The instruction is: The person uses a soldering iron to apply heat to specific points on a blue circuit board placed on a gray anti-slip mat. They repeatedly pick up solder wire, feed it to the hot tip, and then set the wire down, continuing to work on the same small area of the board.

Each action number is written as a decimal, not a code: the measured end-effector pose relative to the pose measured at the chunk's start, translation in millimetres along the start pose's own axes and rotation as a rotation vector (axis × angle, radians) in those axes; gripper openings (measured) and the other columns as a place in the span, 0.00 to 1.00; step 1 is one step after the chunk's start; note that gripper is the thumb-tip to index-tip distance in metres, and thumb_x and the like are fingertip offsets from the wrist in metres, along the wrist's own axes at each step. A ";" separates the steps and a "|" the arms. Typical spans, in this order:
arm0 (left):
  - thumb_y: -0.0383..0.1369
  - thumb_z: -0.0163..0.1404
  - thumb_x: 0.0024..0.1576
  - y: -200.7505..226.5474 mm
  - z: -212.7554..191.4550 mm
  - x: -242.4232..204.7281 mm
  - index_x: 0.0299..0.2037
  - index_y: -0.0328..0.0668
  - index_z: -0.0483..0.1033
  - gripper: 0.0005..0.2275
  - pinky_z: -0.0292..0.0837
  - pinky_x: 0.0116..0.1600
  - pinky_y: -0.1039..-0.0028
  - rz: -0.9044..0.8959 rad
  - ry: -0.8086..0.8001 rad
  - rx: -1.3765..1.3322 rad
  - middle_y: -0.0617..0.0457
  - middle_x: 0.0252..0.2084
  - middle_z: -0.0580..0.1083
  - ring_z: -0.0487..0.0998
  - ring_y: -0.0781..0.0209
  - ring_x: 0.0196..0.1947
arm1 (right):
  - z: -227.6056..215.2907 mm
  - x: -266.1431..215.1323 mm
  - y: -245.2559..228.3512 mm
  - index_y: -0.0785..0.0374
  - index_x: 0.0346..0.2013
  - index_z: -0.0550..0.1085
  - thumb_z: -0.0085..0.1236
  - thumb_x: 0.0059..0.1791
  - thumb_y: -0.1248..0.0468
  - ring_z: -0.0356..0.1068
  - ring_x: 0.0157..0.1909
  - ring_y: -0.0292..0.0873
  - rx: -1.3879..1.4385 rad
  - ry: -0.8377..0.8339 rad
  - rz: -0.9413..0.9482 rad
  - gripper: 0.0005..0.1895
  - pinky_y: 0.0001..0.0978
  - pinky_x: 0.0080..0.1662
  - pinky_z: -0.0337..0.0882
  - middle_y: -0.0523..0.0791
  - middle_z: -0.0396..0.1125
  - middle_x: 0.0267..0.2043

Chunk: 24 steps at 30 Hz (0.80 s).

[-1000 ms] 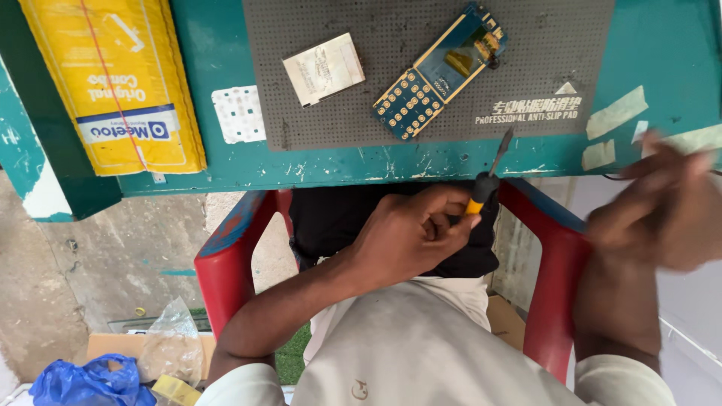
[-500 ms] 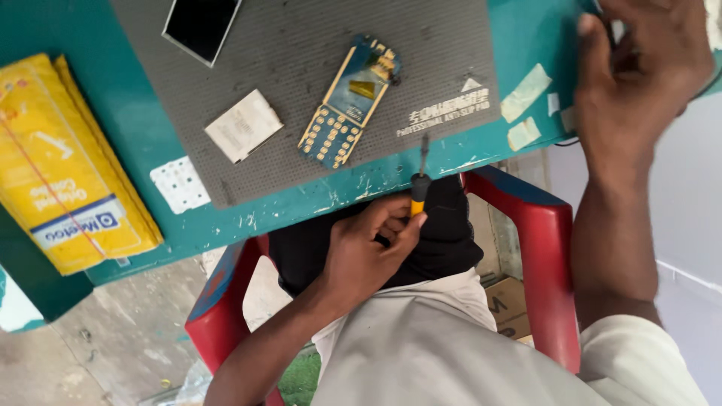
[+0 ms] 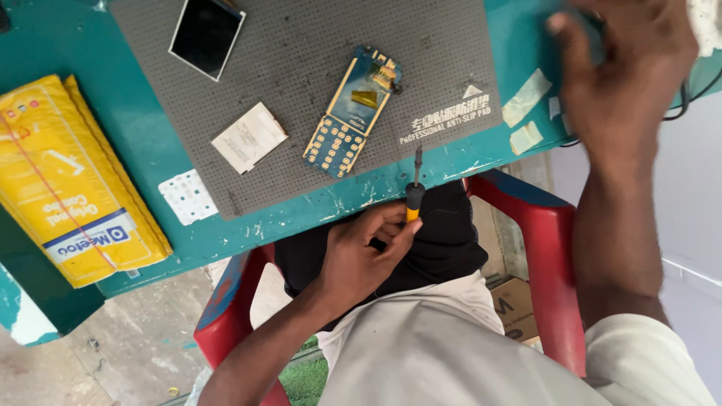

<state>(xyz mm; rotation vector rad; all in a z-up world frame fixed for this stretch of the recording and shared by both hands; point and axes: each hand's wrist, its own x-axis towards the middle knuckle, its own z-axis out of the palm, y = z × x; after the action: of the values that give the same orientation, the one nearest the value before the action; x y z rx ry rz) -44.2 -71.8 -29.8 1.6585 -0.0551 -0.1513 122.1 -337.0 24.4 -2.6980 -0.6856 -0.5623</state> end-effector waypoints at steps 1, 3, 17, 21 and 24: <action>0.24 0.59 0.60 -0.6 -0.5 0.2 0.48 0.31 0.76 0.09 0.80 0.40 0.77 0.008 -0.001 -0.019 0.48 0.39 0.82 0.86 0.65 0.36 | 1.7 3.9 -7.3 0.72 0.51 0.80 0.69 0.54 0.77 0.66 0.36 0.46 0.039 -0.007 -0.014 0.12 0.34 0.36 0.65 0.51 0.70 0.46; 0.24 0.59 0.60 -2.6 -1.0 -0.2 0.49 0.31 0.75 0.09 0.81 0.42 0.76 0.022 -0.009 -0.059 0.48 0.40 0.82 0.86 0.65 0.37 | 6.3 9.4 -19.1 0.71 0.52 0.80 0.68 0.55 0.76 0.68 0.39 0.43 0.128 -0.033 -0.066 0.11 0.31 0.38 0.66 0.50 0.70 0.48; 0.23 0.60 0.60 -13.7 -6.8 -8.4 0.50 0.30 0.76 0.11 0.84 0.44 0.77 0.011 -0.043 -0.088 0.48 0.43 0.82 0.86 0.65 0.40 | 8.0 -19.8 34.8 0.77 0.47 0.74 0.57 0.58 0.82 0.73 0.41 0.44 0.246 0.175 0.099 0.04 0.28 0.43 0.68 0.52 0.72 0.44; 0.23 0.59 0.59 -11.6 -8.4 -10.6 0.50 0.29 0.75 0.11 0.85 0.43 0.78 -0.023 -0.071 -0.126 0.47 0.44 0.82 0.85 0.66 0.40 | -0.6 -52.2 82.7 0.73 0.39 0.75 0.56 0.58 0.79 0.75 0.38 0.42 -0.037 0.255 0.284 0.04 0.29 0.43 0.72 0.48 0.73 0.38; 0.22 0.58 0.60 -13.2 -7.9 -9.9 0.49 0.29 0.76 0.10 0.81 0.43 0.76 -0.030 -0.068 -0.116 0.47 0.45 0.82 0.86 0.66 0.39 | -7.9 -57.8 102.5 0.71 0.38 0.76 0.55 0.53 0.78 0.75 0.37 0.42 -0.234 0.246 0.291 0.04 0.32 0.42 0.73 0.47 0.74 0.34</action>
<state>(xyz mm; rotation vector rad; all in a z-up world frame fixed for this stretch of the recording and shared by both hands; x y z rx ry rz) -53.7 -61.5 -41.6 1.5385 -0.0717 -0.2292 125.1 -448.7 -13.4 -2.7981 -0.1659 -0.9239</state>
